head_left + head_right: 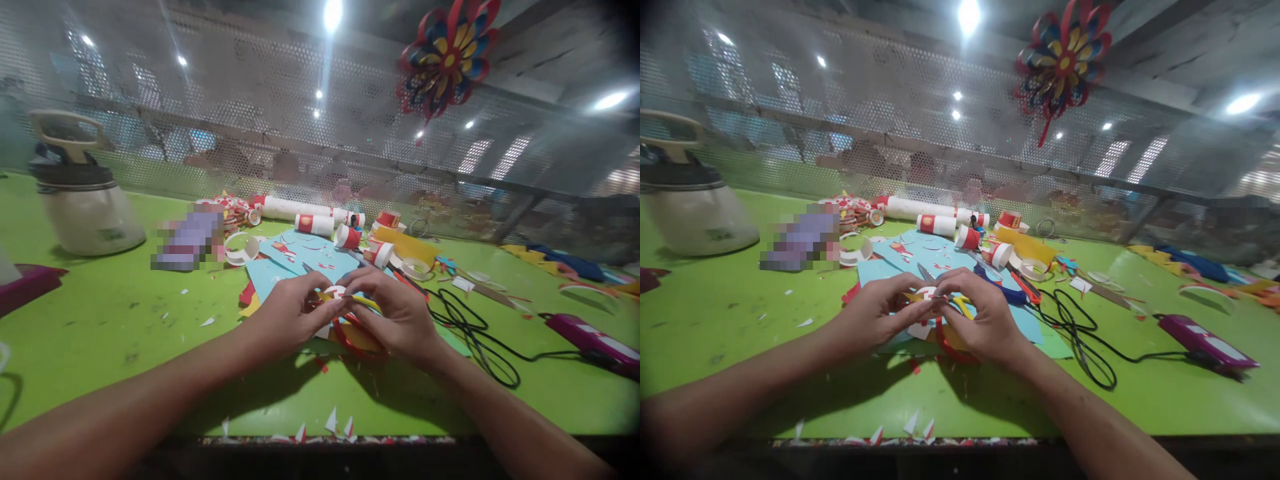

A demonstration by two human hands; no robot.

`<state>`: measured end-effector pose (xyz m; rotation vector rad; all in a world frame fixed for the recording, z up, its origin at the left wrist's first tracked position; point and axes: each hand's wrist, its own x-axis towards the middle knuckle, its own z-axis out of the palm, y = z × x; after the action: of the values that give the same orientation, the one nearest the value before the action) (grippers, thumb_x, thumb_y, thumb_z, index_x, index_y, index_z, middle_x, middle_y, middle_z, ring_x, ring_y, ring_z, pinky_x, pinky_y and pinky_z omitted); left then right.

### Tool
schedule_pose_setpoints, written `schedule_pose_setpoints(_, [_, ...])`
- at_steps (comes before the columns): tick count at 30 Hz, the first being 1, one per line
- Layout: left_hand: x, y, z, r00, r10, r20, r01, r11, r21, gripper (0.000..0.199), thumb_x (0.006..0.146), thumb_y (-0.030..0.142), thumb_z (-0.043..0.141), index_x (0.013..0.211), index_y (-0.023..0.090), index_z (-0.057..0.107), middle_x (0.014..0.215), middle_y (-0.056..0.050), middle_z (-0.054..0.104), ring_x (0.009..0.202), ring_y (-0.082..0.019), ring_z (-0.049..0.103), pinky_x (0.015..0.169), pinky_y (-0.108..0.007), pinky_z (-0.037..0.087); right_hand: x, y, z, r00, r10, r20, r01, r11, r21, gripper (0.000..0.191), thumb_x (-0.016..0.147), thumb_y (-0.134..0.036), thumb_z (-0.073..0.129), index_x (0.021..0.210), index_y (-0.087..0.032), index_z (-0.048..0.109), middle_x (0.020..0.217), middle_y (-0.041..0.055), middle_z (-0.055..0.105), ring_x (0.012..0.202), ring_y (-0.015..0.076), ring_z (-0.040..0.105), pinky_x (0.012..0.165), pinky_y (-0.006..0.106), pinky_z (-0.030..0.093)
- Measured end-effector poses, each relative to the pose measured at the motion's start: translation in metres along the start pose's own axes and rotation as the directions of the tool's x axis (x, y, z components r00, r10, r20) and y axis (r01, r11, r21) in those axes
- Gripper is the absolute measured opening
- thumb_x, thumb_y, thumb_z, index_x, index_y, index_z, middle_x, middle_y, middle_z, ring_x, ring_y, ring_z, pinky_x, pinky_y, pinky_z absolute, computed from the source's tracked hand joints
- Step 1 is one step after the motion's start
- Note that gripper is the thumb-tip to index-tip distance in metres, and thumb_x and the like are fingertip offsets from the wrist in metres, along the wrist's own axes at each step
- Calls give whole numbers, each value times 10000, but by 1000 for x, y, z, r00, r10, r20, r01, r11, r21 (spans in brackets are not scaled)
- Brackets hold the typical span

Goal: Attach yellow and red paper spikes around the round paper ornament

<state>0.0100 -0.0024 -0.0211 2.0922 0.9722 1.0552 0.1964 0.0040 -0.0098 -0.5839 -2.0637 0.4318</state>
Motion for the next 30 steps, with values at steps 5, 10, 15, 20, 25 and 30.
schedule_pose_setpoints(5, [2,-3,0,1000,-11,3,11,999,-47,243,835,378,529,945,171,596,759,-26,653,636,-135,584,551,-250,460,-1,2,1,995,101,-9,-98,982,162,76,833,-168,577,903,-189,597,904,59,601,868,179,593,788,373,509])
schedule_pose_setpoints(10, [3,-2,0,1000,-3,11,3,1000,-18,159,835,287,507,911,173,586,762,-19,647,627,-124,570,556,-242,443,0,-3,-2,997,69,26,-70,997,39,146,853,-153,544,986,-196,585,929,65,598,868,178,589,782,376,512])
schedule_pose_setpoints(15, [2,-3,-1,1000,27,4,-28,991,131,94,820,227,486,820,174,564,697,9,591,619,-115,523,569,-236,410,2,-7,-3,992,-94,81,102,990,-97,202,825,-78,512,982,-192,567,937,77,590,899,196,562,776,407,506])
schedule_pose_setpoints(20, [2,-5,-1,996,89,-30,-79,964,255,65,819,215,488,796,180,537,675,27,535,607,-112,473,564,-238,361,0,-6,-3,990,-104,95,120,978,-173,221,805,-69,542,988,-192,555,968,80,568,914,196,561,790,401,507])
schedule_pose_setpoints(25, [-1,4,-3,994,110,-5,-107,968,225,88,835,214,482,833,170,558,733,5,577,656,-117,507,580,-234,375,-2,-6,-2,978,-199,56,206,949,-239,271,789,-40,561,1011,-196,569,954,79,576,885,185,580,765,363,515])
schedule_pose_setpoints(30, [-3,12,-7,994,104,42,-108,984,141,215,872,282,468,992,159,596,844,-31,645,711,-129,556,618,-245,418,-3,-10,-4,967,-252,36,251,920,-302,287,809,-50,544,1032,-227,580,952,72,584,871,186,593,739,362,520])
